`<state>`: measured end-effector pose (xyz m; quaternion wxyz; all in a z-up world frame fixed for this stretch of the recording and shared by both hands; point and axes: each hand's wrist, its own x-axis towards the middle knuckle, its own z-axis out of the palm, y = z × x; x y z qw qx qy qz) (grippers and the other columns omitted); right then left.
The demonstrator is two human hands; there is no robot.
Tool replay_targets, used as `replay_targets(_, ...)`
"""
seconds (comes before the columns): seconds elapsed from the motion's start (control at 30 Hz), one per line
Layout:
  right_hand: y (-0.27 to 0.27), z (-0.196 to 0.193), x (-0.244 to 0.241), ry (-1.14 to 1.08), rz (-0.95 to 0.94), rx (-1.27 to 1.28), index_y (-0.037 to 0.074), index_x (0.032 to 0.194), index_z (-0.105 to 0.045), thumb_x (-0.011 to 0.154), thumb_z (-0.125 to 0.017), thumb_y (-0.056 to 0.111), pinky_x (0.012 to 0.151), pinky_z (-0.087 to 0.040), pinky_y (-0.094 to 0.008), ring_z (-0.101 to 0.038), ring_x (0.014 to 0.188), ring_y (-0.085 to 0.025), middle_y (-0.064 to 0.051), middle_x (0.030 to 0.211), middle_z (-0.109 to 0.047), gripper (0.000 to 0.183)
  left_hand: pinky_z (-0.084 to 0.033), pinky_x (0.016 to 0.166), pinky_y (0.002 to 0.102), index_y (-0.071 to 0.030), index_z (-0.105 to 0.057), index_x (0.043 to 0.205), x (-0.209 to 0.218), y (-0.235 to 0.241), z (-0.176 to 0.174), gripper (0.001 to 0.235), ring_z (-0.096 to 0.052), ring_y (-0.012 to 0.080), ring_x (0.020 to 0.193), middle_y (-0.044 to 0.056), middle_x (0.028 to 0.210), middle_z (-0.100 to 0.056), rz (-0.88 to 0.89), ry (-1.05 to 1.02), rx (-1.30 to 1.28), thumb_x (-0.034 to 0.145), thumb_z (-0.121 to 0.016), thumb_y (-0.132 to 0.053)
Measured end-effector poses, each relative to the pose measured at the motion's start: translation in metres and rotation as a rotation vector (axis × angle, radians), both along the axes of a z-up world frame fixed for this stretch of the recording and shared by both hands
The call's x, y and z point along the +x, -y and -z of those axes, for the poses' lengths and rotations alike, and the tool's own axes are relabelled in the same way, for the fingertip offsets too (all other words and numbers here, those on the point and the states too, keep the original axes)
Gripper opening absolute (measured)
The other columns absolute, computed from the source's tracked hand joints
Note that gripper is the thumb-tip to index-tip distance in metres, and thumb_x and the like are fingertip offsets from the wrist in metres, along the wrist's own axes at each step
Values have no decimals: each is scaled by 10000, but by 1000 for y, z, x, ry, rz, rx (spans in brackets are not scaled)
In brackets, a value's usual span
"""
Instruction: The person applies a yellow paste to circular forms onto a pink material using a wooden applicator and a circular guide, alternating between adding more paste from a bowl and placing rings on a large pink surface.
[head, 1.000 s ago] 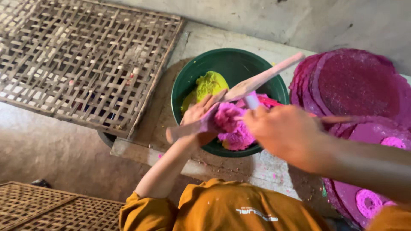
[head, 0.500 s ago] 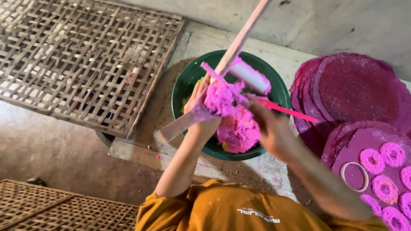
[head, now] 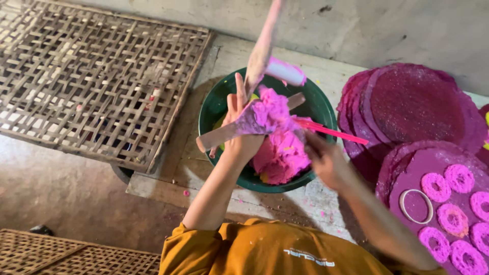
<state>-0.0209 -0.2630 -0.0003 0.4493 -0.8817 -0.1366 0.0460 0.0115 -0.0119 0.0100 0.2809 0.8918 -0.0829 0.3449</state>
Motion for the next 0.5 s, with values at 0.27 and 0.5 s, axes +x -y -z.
replay_targets(0.27,5,-63,-4,-141,-202,-288,220,1394,-625,953,-612,248,652,-530,-356,-646,657,-183,-156,831,-760,443,-562,759,436,29,-473,1462,-4,-30,-1,725,-660,329,987,175,1229,-637,63,-114,-86,891,-739,-330)
replay_targets(0.5,-32,-133,36,-52,-418,-764,253,1174,-764,970,-534,327,732,-545,-445,-718,836,-307,-134,938,-754,316,-557,777,452,-140,-625,1297,-21,-16,11,500,-658,336,1067,153,1329,-656,252,-264,122,833,-678,-319)
